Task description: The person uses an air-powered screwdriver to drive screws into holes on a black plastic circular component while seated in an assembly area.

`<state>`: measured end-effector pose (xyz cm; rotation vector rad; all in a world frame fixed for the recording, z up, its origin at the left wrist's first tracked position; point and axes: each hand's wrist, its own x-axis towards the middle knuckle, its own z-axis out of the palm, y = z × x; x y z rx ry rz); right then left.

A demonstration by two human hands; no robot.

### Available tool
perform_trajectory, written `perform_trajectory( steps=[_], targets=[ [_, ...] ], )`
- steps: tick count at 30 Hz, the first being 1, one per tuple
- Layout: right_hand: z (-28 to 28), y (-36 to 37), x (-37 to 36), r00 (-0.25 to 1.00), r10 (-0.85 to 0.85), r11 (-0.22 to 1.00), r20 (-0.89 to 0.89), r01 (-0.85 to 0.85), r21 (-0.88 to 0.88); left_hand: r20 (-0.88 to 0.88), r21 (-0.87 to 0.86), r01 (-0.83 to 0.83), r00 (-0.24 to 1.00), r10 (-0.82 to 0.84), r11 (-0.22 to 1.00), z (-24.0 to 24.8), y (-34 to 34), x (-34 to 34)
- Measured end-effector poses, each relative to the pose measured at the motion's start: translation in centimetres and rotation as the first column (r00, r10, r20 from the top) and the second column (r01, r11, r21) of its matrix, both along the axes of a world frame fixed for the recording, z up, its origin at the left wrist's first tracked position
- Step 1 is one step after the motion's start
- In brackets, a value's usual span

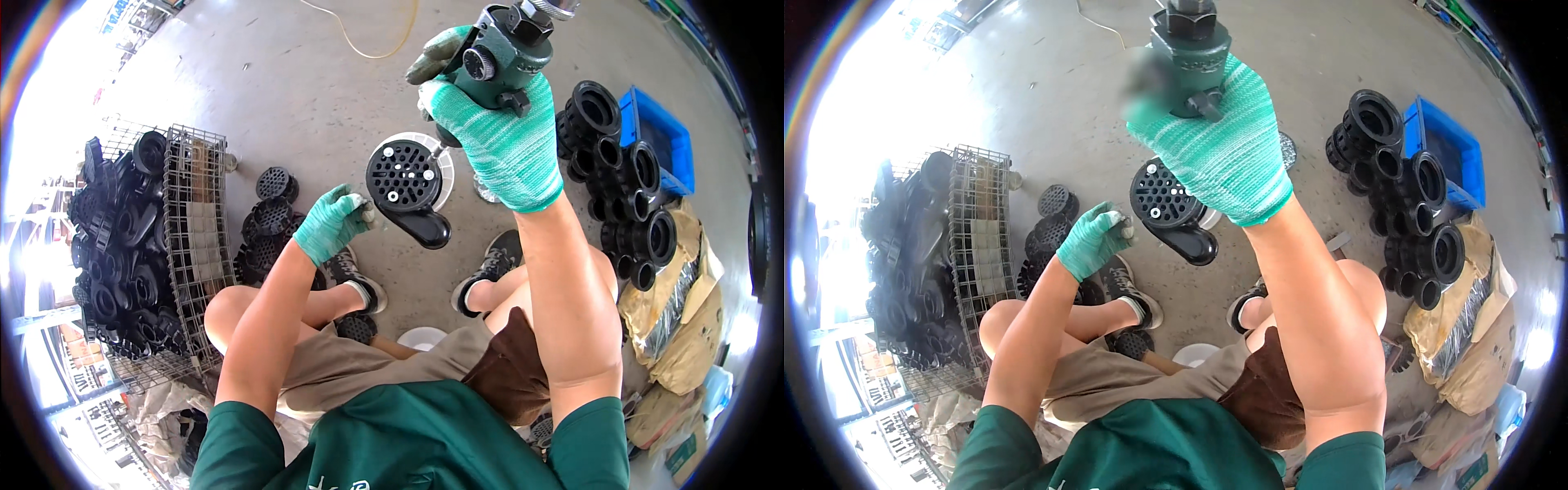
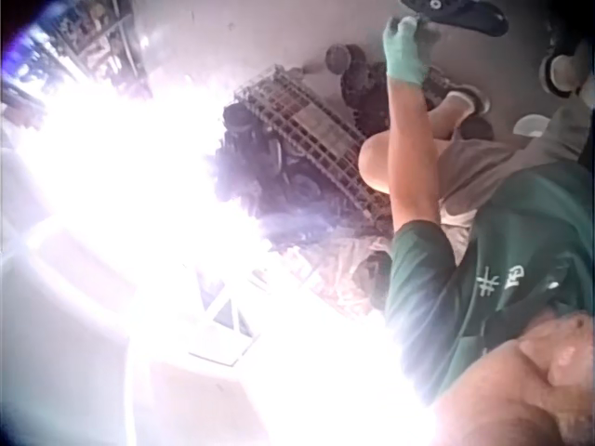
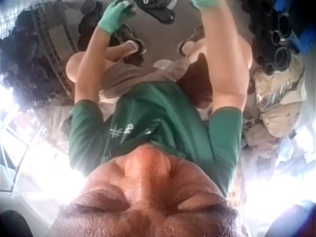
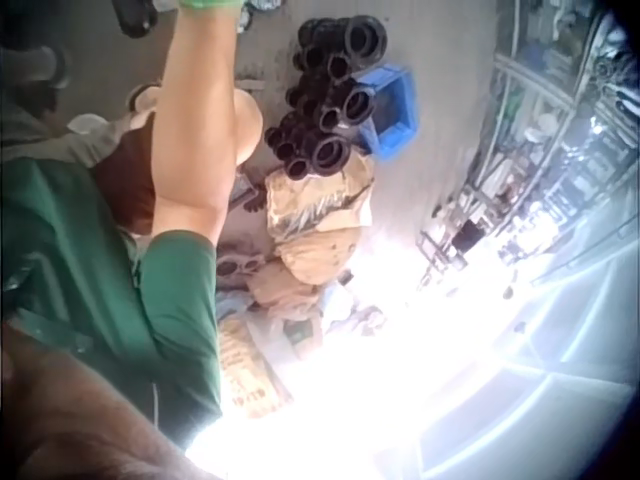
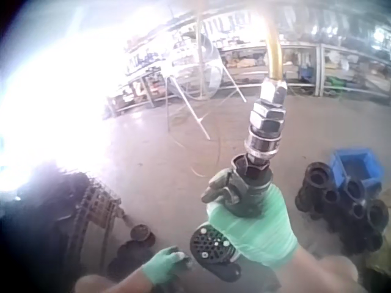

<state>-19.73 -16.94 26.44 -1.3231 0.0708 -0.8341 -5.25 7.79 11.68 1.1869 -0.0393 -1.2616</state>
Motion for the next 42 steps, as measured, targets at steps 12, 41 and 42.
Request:
perform_trajectory(
  steps=[12, 41, 42],
  targets=[
    [-0.4, 0.3, 1.4, 0.996, -0.039, 0.998, -0.082, 0.043, 0.037, -0.029, -0.106, -0.101, 0.995, 0.099, 0.989, 1.4, 2.0, -1.6],
    [-1.5, 2.9, -0.5, 0.926, 0.37, 0.788, -0.076, -0.27, 0.554, 0.776, 0.165, 0.09, 0.603, -0.186, 0.982, 11.7, -8.4, -9.2],
    [-1.0, 2.8, -0.9, 0.908, 0.408, 0.799, -0.092, -0.307, 0.517, 0.657, 0.32, 0.218, 0.65, -0.382, 0.922, 12.1, -8.5, -8.9]
  ],
)
